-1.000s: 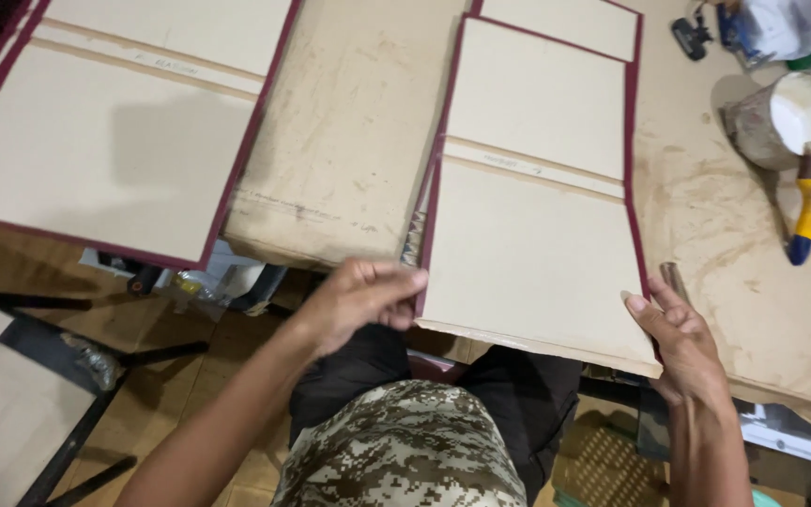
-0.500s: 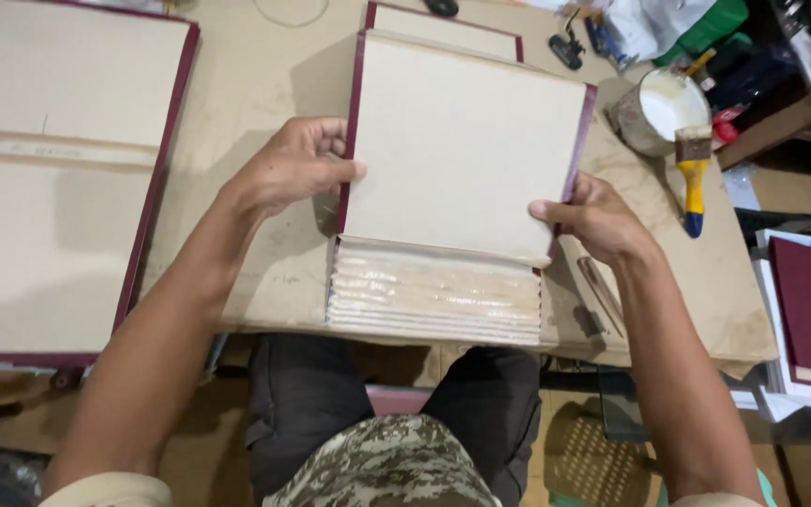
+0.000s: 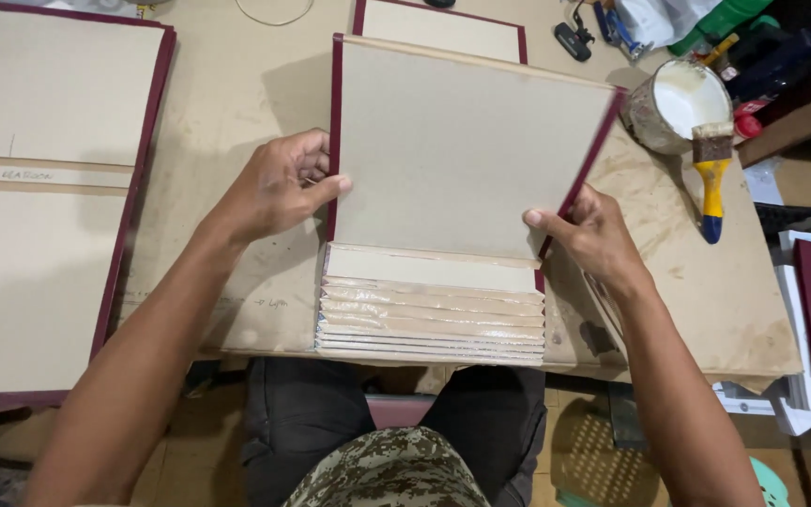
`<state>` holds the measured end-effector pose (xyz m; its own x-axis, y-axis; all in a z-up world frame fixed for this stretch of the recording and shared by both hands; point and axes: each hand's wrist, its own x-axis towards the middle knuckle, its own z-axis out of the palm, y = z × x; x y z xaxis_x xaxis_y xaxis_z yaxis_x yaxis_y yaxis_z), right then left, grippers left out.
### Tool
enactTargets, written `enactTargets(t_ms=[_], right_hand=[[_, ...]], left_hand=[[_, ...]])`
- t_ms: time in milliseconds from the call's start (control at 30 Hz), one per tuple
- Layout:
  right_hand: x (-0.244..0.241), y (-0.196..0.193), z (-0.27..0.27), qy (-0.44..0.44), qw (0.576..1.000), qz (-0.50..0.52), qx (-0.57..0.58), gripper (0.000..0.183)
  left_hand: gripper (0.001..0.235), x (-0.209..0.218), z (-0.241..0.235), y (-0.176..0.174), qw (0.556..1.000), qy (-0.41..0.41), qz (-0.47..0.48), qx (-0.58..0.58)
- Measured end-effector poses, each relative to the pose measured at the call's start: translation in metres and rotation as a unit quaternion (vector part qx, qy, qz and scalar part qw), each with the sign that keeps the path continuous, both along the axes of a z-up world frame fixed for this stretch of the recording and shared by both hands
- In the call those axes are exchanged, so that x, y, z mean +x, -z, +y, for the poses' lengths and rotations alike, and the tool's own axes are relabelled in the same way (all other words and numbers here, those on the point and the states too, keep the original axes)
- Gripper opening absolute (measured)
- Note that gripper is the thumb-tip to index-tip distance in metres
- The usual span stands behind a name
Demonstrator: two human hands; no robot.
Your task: Assembling book covers by manually aligning cardboard inserts into pre-glued covers and using a tool to smooth the edges.
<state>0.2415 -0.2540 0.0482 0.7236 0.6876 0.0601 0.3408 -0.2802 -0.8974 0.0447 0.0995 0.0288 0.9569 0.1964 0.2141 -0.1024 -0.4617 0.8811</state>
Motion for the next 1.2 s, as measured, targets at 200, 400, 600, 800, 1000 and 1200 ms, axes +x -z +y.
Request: enactTargets(t_ms=[200,400,600,800,1000,1200], right_hand=[[-0.027,0.018,-0.033,0.019,0.991,-0.110,-0.073,0.033],[0.048,0.136,-0.116,-0.057,0.962,-0.265,0.010,0.035],[0.001,0.009,-0.017,-0.104,0.922,0.179,0.327,0.065],[0.017,-0.011,0.024,0.066,0.997,-0.016,0.039,0.016],[0.038,0.041,0.022,0.094,0.987,0.124,0.030,0.022],[0.019,0.025,0.033,0.123,0.980,0.154,0.010,0.031]], left_hand=[[0.027,-0.059,-0.044,-0.039,0.963,-0.071,0.259,0.023],[0.029,-0.063,-0.022,0.059,0.938,0.073,-0.202,0.273],[0.043,-0.014,-0.022,-0.028,0.800,-0.173,-0.413,0.400],[0.071,-0.002,-0.026,-0.068,0.989,-0.141,0.040,-0.027],[0.067,0.029,0.002,0.022,0.970,-0.228,0.087,0.026],[0.088,0.025,-0.117,-0.019,0.919,0.043,-0.009,0.393]])
